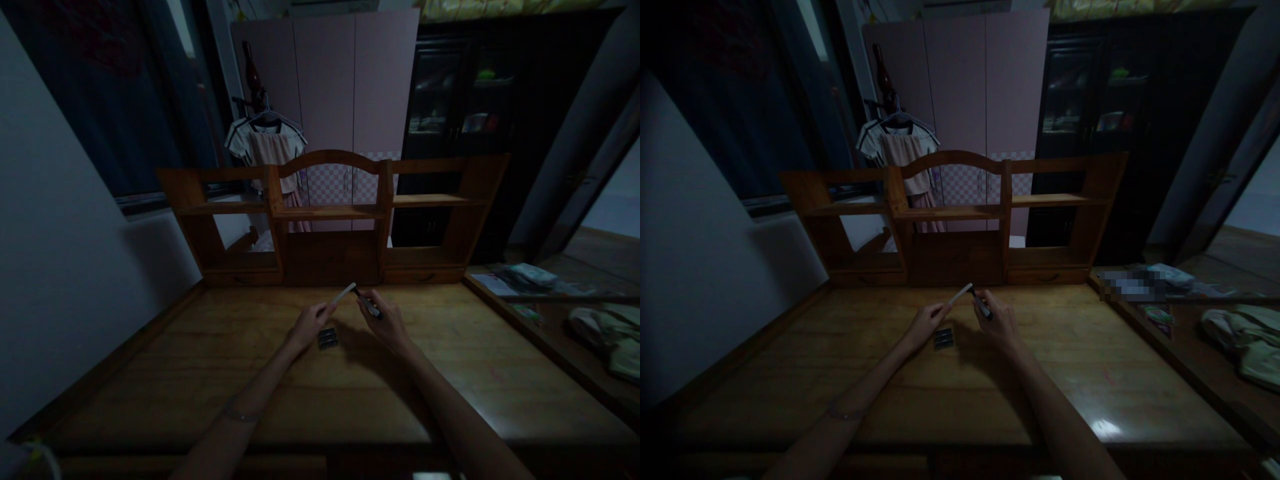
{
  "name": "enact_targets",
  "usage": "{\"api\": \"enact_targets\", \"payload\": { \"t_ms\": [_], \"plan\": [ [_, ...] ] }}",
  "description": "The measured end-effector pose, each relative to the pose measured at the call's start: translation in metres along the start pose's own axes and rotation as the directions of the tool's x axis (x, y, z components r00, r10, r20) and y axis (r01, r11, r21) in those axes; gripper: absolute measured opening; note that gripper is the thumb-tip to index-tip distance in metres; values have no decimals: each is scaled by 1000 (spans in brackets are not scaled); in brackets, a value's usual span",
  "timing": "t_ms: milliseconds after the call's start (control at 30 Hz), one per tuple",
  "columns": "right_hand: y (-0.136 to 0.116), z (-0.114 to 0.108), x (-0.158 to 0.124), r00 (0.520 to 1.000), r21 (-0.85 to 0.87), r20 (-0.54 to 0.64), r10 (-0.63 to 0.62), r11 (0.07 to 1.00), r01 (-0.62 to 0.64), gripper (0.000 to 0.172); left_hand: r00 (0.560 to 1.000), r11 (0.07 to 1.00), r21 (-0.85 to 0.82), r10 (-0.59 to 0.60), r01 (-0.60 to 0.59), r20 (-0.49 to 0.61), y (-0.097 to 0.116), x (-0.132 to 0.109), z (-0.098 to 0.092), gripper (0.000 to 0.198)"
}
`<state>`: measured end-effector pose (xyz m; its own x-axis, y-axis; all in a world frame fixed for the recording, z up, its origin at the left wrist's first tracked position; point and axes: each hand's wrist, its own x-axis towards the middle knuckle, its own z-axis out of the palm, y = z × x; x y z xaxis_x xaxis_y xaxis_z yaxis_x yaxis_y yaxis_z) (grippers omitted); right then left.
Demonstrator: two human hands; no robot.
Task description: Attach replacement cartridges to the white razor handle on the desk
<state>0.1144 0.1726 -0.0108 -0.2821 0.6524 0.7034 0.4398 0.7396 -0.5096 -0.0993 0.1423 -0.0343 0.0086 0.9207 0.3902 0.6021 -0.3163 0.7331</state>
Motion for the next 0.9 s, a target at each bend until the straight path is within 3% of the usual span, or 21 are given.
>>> {"api": "enact_targets", "payload": {
  "t_ms": [233, 500, 767, 900],
  "plan": [
    [0, 0, -1, 1000, 4, 16, 1, 1000, -1, 19, 997, 998, -30, -47, 49, 53, 2, -1, 2, 54],
    [4, 3, -2, 1000, -24, 10, 14, 1000, -14, 17, 1000, 1000, 11, -18, 18, 7, 11, -1, 0, 51],
    [2, 4, -2, 999, -12, 36, 26, 1000, -26, 17, 994, 996, 65, -59, 65, -87, -1, 2, -2, 50],
    [3, 5, -2, 999, -8, 26, 28, 1000, -28, 17, 998, 1000, 22, -21, 22, -60, 1, 1, -3, 49]
  ]
}}
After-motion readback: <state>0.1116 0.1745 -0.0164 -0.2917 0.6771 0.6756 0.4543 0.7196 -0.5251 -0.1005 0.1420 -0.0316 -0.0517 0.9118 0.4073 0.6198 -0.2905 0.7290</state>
